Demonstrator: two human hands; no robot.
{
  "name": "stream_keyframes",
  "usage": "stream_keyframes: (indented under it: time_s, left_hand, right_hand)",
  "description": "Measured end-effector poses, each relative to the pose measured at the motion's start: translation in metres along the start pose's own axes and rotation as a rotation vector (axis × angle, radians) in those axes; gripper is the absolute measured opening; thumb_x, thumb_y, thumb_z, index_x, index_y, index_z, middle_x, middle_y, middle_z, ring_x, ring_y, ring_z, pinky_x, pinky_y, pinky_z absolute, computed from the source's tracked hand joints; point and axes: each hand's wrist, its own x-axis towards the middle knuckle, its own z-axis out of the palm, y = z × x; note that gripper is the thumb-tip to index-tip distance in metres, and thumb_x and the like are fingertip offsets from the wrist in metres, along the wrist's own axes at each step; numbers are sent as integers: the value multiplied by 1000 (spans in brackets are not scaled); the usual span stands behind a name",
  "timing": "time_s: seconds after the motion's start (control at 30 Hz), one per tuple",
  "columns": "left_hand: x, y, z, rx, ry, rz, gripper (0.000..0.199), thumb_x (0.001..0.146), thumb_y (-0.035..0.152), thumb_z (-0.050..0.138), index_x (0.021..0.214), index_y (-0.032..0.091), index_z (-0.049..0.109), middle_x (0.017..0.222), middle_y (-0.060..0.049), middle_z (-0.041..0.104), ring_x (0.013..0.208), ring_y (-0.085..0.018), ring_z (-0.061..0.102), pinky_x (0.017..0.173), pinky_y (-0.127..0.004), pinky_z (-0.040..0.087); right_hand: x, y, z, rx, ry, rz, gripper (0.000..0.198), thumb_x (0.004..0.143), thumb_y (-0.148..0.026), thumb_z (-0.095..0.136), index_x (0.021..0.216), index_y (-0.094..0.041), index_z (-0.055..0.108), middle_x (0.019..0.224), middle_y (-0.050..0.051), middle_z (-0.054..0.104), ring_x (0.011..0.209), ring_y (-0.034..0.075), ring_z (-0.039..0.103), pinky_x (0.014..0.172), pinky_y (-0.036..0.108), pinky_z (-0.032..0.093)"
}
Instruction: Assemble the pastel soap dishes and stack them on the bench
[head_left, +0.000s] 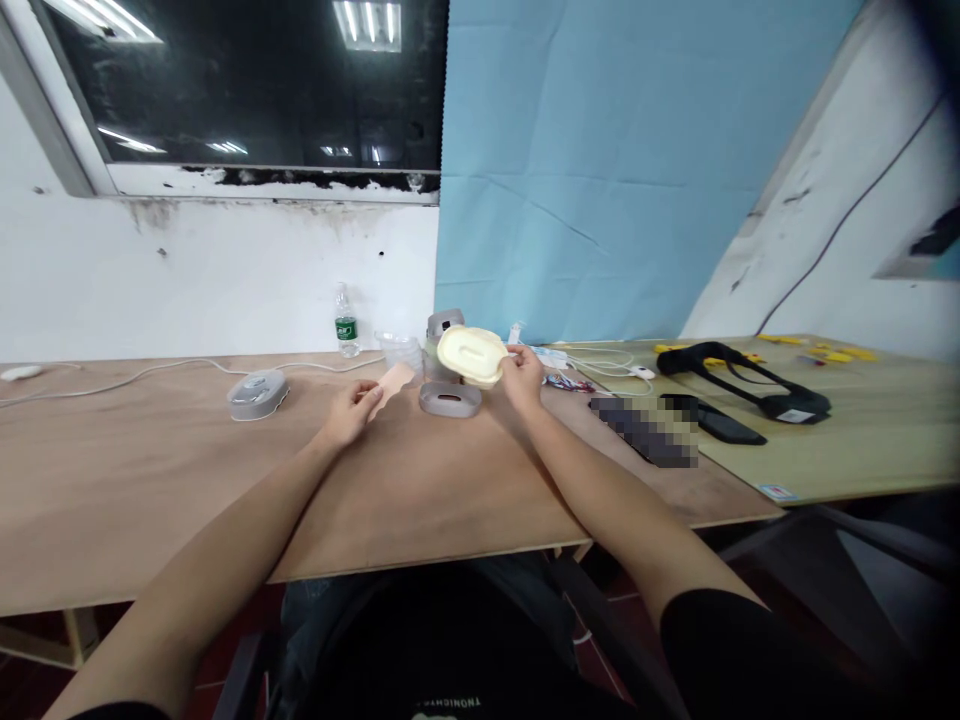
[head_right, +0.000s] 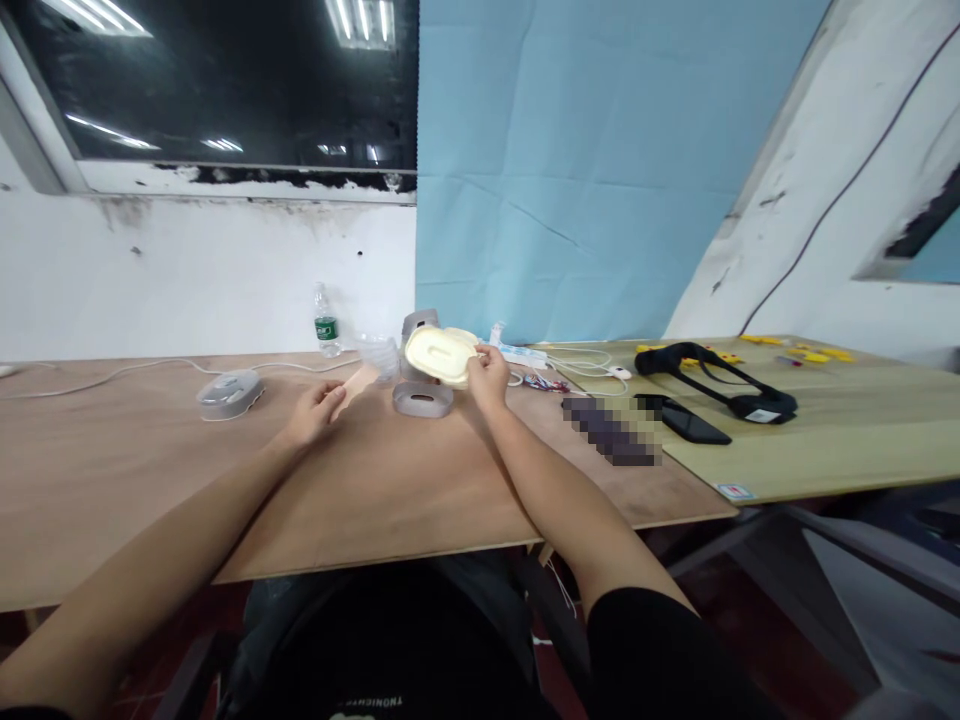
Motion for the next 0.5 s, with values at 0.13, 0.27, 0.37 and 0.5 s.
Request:
stream_keyframes:
  time_s: [0.13, 0.27, 0.37, 0.5]
  left_hand:
    - [-6, 3, -1, 246, -76, 123, 59, 79, 62, 54, 115, 16, 61, 116, -11, 66, 106, -28, 61, 91, -40, 47]
    - [-12, 12, 1, 385, -227, 196, 64, 75, 64, 58, 121, 19, 58, 127, -9, 61, 113, -30, 58, 96, -42, 45]
    - [-14, 16, 2, 419, -280, 212, 65, 75, 66, 58, 122, 21, 57, 127, -9, 60, 115, -31, 56, 97, -43, 45]
    - [-14, 15, 2, 419, -295, 224, 64, 75, 66, 58, 121, 21, 58, 127, -9, 61, 115, -31, 57, 97, -43, 46]
  right_hand:
    - [18, 8, -15, 81, 240, 96, 42, 68, -20, 51, 110, -17, 53, 59, -7, 47, 49, 11, 44, 49, 23, 37]
    - [26, 19, -19, 175, 278, 344, 40, 71, -20, 52, 111, -18, 47, 59, -6, 49, 43, 11, 45, 40, 21, 35]
    - [32, 25, -16, 232, 268, 459, 38, 71, -20, 53, 109, -19, 46, 57, -7, 49, 40, 10, 45, 36, 19, 33]
    - [46, 26, -9, 220, 275, 478, 38, 71, -18, 54, 108, -20, 45, 55, -9, 49, 38, 9, 44, 35, 17, 34]
